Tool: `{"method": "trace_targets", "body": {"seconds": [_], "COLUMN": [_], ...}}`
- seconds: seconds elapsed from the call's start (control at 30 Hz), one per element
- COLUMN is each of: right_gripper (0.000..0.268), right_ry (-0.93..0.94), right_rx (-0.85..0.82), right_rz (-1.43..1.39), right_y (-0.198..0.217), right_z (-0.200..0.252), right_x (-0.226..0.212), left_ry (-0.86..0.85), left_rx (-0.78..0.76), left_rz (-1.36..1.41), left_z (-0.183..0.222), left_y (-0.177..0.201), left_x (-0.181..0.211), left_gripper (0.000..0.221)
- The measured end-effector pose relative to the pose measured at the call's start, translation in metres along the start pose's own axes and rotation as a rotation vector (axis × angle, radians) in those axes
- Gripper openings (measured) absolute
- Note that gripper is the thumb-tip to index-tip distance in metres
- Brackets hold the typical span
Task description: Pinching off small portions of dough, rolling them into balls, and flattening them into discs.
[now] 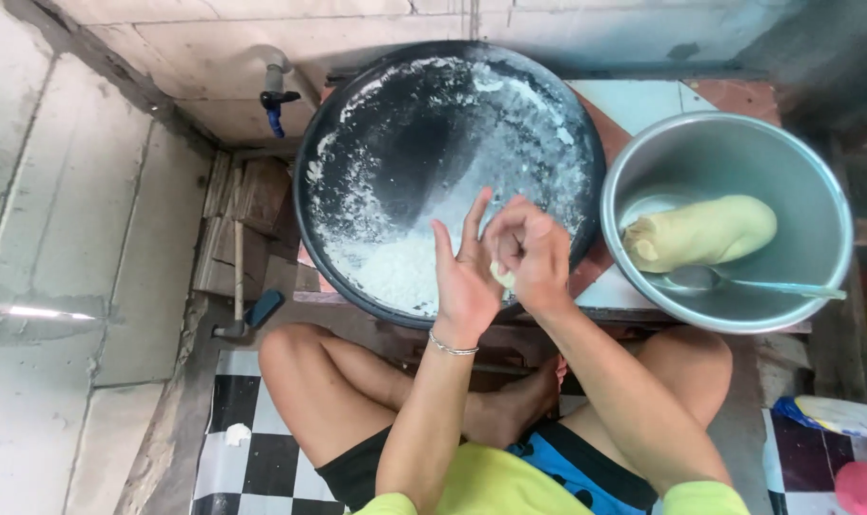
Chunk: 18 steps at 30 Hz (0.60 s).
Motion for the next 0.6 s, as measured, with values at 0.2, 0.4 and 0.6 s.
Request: {"method": "trace_targets", "body": {"seconds": [0.2,0.4,0.6], "right_gripper": [0.062,0.07,0.094], "right_ry": [0.052,0.203,-0.118], "right_rx": [0.064,0.113,0.19], "right_rz": [0.352,0.154,-0.403], "right_y": [-0.014,-0.03,-0.001], "right_z": [0.007,0.011,0.028], "right_x": [0.018,-0.036,0.033], "left_ry": [-0.402,-0.213,-0.257], "left_rx": [0.253,0.473,0.124], "left_rz": [-0.477,-0.265,-0.302], "left_z": [0.006,0.02,0.014], "left_y": [0.017,0.035,0.014], "left_x": [0.012,0.009,-0.016], "left_gripper": [0.061,0.065,0.087]}}
Point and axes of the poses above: each hand's wrist, its own z-axis away from the middle knuckle, its own y-axis out of the back of the hand, x = y × z, the point moved 6 cm from there along -z, towards the middle knuckle
